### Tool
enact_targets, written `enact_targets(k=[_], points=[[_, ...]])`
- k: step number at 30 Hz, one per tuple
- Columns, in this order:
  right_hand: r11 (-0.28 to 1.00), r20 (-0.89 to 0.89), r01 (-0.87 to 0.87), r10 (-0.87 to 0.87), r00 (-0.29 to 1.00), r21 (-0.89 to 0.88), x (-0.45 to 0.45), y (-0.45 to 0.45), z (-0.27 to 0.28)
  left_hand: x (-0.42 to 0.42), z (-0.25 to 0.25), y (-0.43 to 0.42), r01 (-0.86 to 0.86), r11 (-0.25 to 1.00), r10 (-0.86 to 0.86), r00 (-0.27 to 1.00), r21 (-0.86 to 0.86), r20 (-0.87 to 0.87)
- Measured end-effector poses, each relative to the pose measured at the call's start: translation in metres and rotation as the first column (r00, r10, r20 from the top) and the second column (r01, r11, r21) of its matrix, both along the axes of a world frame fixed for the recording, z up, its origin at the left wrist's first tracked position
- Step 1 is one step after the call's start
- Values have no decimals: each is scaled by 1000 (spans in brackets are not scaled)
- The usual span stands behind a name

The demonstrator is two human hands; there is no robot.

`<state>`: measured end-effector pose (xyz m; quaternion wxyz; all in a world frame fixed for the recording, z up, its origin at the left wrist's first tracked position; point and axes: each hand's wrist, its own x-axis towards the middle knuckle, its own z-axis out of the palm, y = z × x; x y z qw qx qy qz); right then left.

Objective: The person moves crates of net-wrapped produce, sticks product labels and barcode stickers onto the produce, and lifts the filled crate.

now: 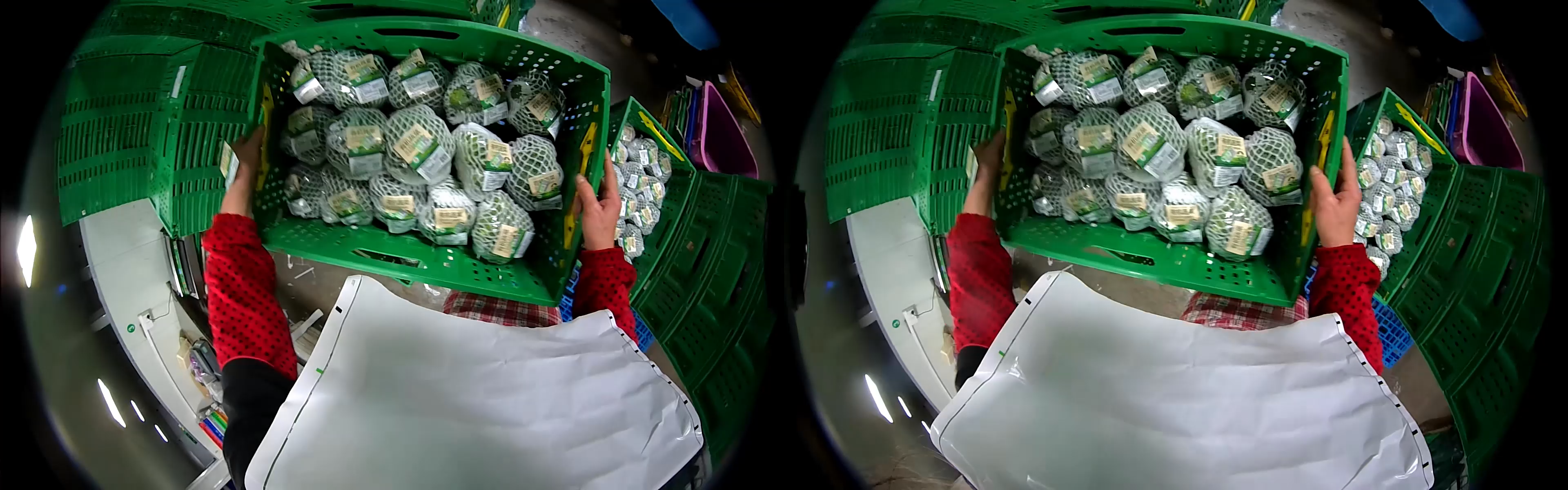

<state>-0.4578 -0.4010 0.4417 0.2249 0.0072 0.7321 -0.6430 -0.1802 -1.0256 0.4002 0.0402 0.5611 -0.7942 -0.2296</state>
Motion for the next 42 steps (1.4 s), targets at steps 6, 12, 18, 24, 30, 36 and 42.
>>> enact_targets(k=[6, 12, 18, 24, 30, 36, 42], points=[[995, 24, -71, 69, 997, 64, -19, -3, 7, -12, 45, 75, -76, 980, 127, 950, 185, -286], [993, 11, -17, 16, 1000, 114, -15, 6, -21, -28, 94, 102, -15, 990, 31, 994, 143, -107], [989, 22, -21, 18, 1000, 144, -18, 9, -17, -36, 123, 123, -46, 961, 96, 980, 272, -172], [975, 56, -21, 9, 998, 220, -34, -6, -8, -26, 108, 108, -98, 844, 221, 959, 527, -177], [945, 18, 57, -66, 998, 323, -25, -13, -7, -28, 106, 92, -51, 771, 220, 957, 635, -189], [923, 7, 95, -105, 994, 372, -12, -18, 1, -26, 103, 72, -25, 774, 228, 944, 632, -241], [924, 63, 125, -158, 985, 362, -13, 1, -15, -53, 124, 71, -63, 822, 166, 977, 566, -133]])
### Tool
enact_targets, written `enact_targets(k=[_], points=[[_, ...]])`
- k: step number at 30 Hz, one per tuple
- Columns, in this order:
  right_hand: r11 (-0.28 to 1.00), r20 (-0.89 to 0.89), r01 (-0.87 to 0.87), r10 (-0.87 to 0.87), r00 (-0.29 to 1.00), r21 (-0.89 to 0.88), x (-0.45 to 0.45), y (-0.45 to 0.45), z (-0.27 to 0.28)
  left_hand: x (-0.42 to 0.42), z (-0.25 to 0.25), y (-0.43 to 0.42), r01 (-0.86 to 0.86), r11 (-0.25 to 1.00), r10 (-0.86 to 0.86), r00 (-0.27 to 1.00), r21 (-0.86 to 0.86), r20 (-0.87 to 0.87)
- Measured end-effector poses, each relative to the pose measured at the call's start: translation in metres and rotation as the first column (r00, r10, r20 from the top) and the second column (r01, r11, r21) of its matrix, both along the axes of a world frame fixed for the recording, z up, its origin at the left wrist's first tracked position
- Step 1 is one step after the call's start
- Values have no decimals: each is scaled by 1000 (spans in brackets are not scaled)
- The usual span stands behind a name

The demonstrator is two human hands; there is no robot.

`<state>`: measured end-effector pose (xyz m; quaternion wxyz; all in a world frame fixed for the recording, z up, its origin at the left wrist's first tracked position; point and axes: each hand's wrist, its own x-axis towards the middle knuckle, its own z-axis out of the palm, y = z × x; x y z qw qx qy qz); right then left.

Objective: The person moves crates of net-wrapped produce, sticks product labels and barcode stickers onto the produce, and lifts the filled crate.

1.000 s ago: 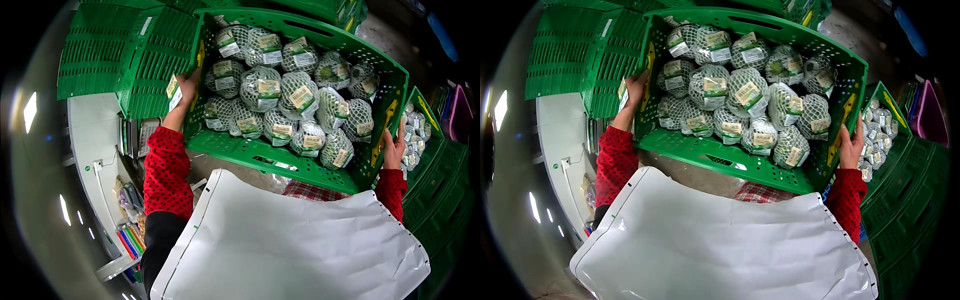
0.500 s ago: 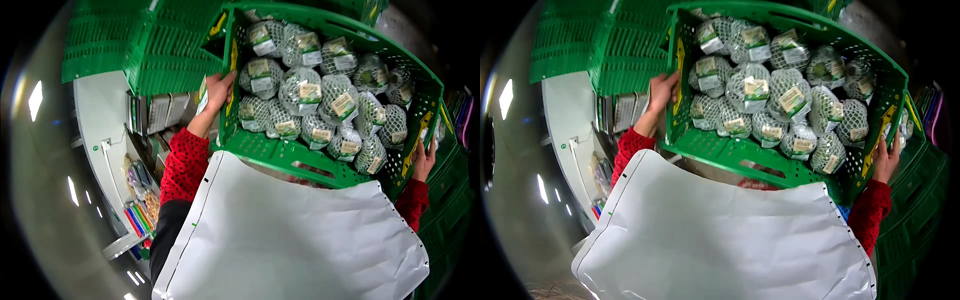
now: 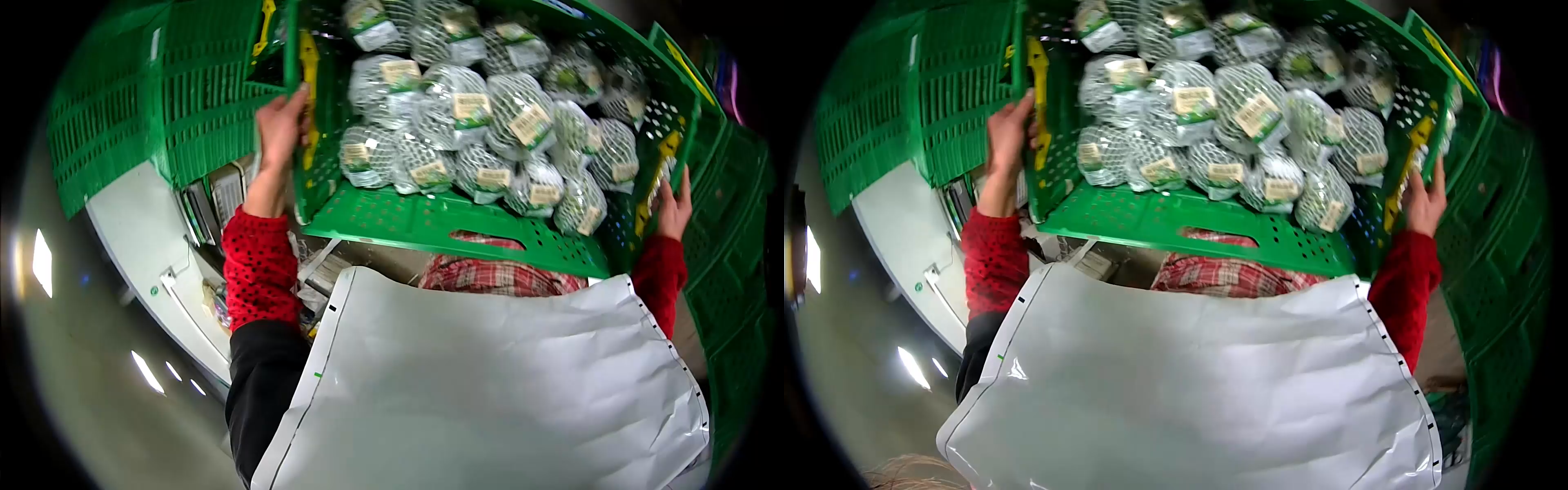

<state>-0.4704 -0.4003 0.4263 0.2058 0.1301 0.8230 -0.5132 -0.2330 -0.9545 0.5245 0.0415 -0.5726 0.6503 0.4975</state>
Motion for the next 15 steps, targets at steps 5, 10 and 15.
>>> enact_targets(k=[5, 10, 15], points=[[999, 30, 34, -33, 999, -31, 8, 8, -6, -18, 10, 3, 34, 999, -34, 999, -41, -11], [999, -62, -42, 41, 997, -11, 7, 10, -14, -2, 14, 9, 77, 990, -74, 997, -117, 29], [996, -22, 7, -9, 1000, -89, 9, 7, -18, -5, 9, 2, 158, 983, -157, 987, -93, 20]])
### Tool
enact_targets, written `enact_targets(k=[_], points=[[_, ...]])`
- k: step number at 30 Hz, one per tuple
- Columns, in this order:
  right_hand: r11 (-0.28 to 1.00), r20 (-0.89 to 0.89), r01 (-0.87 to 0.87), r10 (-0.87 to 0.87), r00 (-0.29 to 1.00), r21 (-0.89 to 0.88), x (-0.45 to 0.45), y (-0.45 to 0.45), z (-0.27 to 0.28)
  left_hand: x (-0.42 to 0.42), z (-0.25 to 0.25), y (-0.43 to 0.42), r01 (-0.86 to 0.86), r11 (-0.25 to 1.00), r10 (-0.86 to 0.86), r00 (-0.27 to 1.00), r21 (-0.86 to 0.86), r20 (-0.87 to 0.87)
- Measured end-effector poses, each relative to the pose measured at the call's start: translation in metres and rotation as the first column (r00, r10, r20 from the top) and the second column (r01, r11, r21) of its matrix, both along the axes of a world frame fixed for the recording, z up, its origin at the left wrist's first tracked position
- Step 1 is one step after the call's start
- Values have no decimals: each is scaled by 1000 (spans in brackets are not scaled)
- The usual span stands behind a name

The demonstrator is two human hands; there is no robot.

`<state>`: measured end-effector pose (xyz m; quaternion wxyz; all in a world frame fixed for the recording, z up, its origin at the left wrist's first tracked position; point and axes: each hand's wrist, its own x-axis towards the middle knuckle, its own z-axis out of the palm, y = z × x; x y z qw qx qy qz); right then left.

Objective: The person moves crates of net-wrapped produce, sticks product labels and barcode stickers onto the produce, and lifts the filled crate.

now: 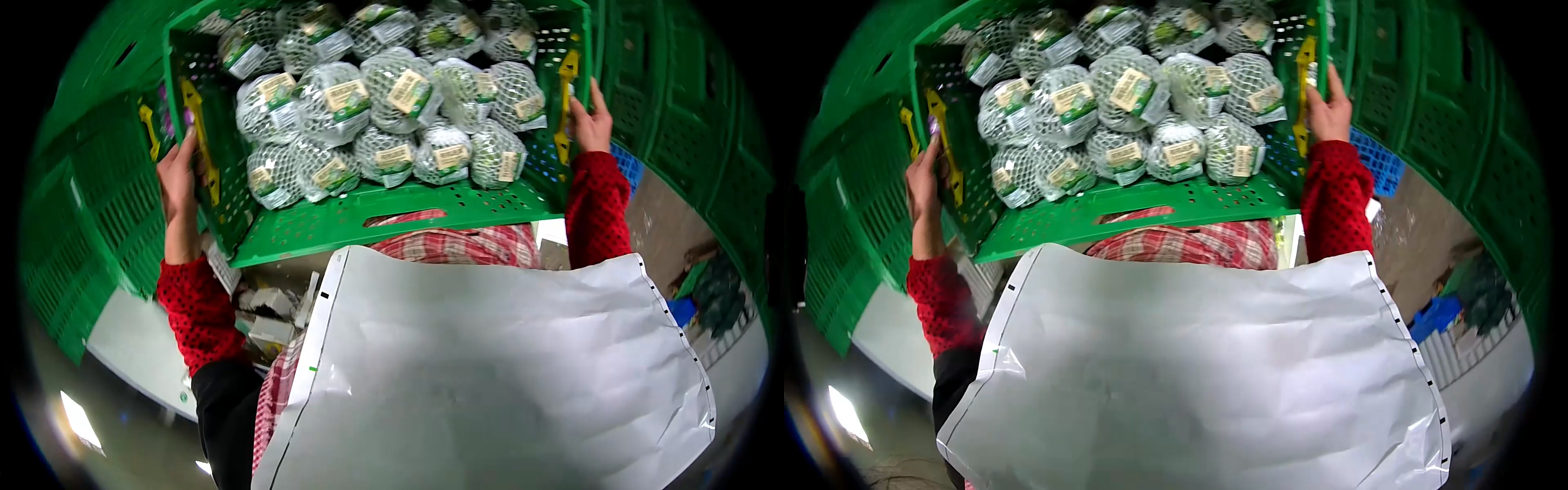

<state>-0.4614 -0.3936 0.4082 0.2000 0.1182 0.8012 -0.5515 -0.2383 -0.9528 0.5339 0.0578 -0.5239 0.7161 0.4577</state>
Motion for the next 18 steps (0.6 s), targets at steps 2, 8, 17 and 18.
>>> enact_targets(k=[2, 8, 17, 18], points=[[999, -17, 4, -3, 1000, 50, -2, -2, -1, -3, 1, 1, -27, 999, 26, 1000, 26, 14], [986, -72, -69, 81, 994, 155, -3, 1, -2, 3, 0, 2, 51, 994, -49, 999, -92, 23], [988, 249, 101, -129, 960, 120, 48, 27, -29, -58, -32, -9, -19, 998, 15, 998, 53, 67], [987, 229, 121, -141, 963, 102, 36, 21, -39, -78, -46, -15, 7, 1000, -8, 999, 16, 44]])
